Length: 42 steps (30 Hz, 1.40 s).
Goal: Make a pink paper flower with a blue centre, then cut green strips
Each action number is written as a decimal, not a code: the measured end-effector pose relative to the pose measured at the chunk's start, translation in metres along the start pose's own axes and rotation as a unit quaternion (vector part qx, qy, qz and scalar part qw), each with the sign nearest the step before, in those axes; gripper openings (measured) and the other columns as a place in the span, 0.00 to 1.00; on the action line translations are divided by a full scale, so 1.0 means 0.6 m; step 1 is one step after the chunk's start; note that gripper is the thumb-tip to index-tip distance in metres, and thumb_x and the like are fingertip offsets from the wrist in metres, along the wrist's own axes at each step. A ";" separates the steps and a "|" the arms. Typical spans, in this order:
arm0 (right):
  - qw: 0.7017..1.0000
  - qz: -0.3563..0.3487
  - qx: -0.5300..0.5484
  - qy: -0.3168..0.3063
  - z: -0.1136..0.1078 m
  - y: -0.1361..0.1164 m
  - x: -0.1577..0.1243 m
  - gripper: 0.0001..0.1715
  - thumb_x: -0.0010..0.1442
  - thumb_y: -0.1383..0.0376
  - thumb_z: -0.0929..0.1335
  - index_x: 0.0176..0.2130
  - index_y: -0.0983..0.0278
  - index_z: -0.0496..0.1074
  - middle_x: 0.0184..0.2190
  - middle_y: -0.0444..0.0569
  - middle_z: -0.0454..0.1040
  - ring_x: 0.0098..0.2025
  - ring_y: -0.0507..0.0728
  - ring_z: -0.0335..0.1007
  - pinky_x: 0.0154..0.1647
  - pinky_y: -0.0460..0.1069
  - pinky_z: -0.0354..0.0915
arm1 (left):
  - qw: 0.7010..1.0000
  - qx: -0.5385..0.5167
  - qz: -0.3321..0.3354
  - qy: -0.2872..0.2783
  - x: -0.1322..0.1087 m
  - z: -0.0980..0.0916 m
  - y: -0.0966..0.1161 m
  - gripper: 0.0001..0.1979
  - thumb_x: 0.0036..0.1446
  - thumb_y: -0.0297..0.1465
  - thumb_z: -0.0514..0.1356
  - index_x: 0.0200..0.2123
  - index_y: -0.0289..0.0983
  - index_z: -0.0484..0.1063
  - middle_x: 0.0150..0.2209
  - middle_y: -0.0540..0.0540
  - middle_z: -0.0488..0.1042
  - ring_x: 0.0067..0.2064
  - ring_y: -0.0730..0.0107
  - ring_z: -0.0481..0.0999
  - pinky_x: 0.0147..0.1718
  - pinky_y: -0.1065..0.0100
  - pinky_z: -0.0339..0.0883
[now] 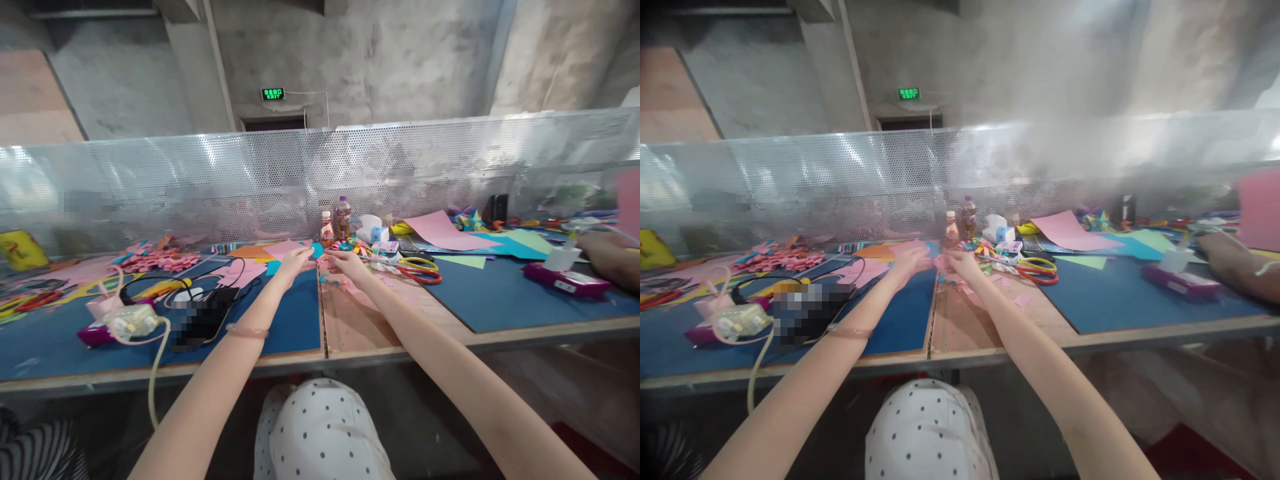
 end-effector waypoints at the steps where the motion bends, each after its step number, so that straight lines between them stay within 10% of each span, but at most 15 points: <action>1: 1.000 0.000 0.005 0.003 -0.001 -0.001 0.000 0.14 0.58 0.69 0.66 0.45 0.65 0.72 0.38 0.47 0.75 0.32 0.47 0.71 0.35 0.46 0.72 | 1.000 0.001 0.003 -0.002 -0.002 0.001 0.001 0.13 0.48 0.32 0.62 0.38 0.33 0.73 0.33 0.41 0.78 0.33 0.63 0.78 0.40 0.60 0.71; 42: 0.997 -0.069 0.010 -0.029 0.004 -0.023 -0.009 0.21 0.54 0.65 0.67 0.49 0.64 0.69 0.45 0.51 0.72 0.31 0.49 0.72 0.28 0.45 0.72 | 0.980 0.188 0.059 -0.026 -0.012 0.003 0.004 0.11 0.44 0.35 0.65 0.31 0.36 0.71 0.30 0.47 0.73 0.26 0.72 0.69 0.21 0.72 0.58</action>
Point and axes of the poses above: each hand's wrist, its own x-axis towards the middle knuckle, its own z-axis out of the palm, y = z × x, the point moved 3 cm from there along x, towards the middle knuckle
